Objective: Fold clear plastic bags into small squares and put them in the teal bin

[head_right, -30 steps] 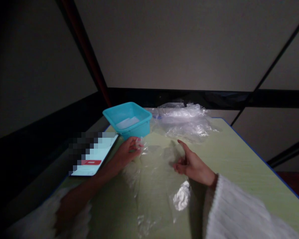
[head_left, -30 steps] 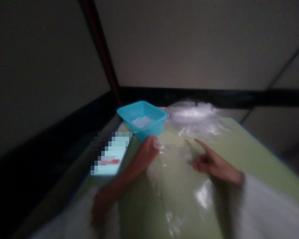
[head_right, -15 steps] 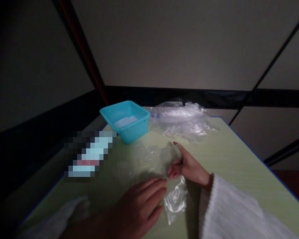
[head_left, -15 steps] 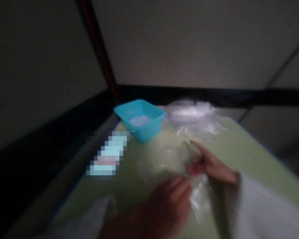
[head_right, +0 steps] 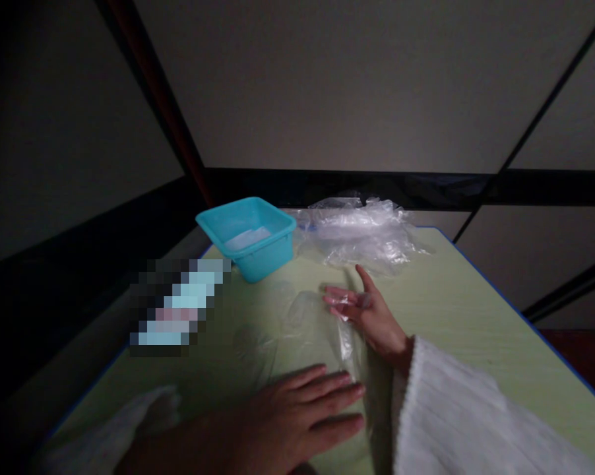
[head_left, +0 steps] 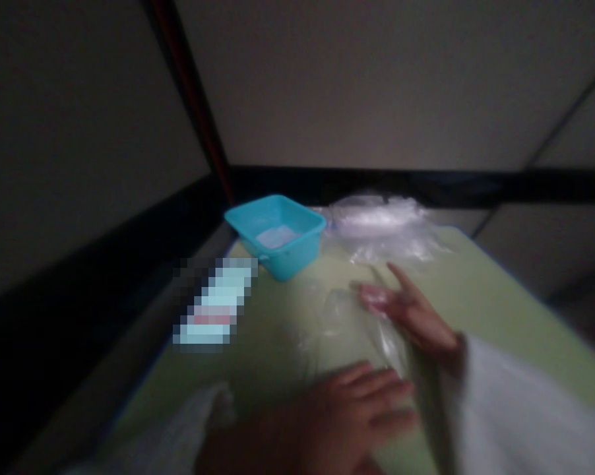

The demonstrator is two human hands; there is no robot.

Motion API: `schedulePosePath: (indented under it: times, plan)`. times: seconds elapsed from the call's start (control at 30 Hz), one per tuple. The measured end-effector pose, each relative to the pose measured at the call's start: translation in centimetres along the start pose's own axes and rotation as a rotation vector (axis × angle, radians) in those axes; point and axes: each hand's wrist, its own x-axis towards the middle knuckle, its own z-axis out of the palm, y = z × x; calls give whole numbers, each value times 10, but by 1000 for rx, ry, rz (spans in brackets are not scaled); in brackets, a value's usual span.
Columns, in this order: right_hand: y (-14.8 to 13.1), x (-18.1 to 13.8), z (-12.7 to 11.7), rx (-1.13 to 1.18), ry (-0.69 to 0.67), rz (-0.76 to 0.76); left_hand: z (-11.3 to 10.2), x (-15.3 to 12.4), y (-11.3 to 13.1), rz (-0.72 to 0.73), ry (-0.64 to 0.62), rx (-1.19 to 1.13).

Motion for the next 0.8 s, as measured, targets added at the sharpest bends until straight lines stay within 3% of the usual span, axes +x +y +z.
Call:
schedulePosePath:
  times: [0.1,0.2,0.3,0.37,0.43,0.5,0.57,0.67,0.73,0.8]
  plan:
    - [-5,10,-12,69,247,-123,-2,1,0,20,-39,11]
    - [-9,18,-30,89,468,-354,-4,0,-1,19,-79,67]
    - [-14,14,-37,-97,554,-638,-3,0,-1,36,-45,108]
    - [-17,4,-32,-370,422,-753,-3,0,-1,53,-27,119]
    - [-18,-8,-21,-671,-6,-778,-5,1,1,61,-34,121]
    - [-16,-17,-9,-823,-445,-828,-9,2,2,61,-51,113]
    - [-11,-20,2,-927,-710,-798,-11,3,3,58,-54,99]
    - [-1,-13,4,-1059,-770,-710,-9,2,2,50,-70,80]
    - [6,-3,-4,-1189,-635,-656,-6,1,0,50,-76,71]
    - [12,6,-16,-1339,-383,-589,-4,0,-1,55,-84,70]
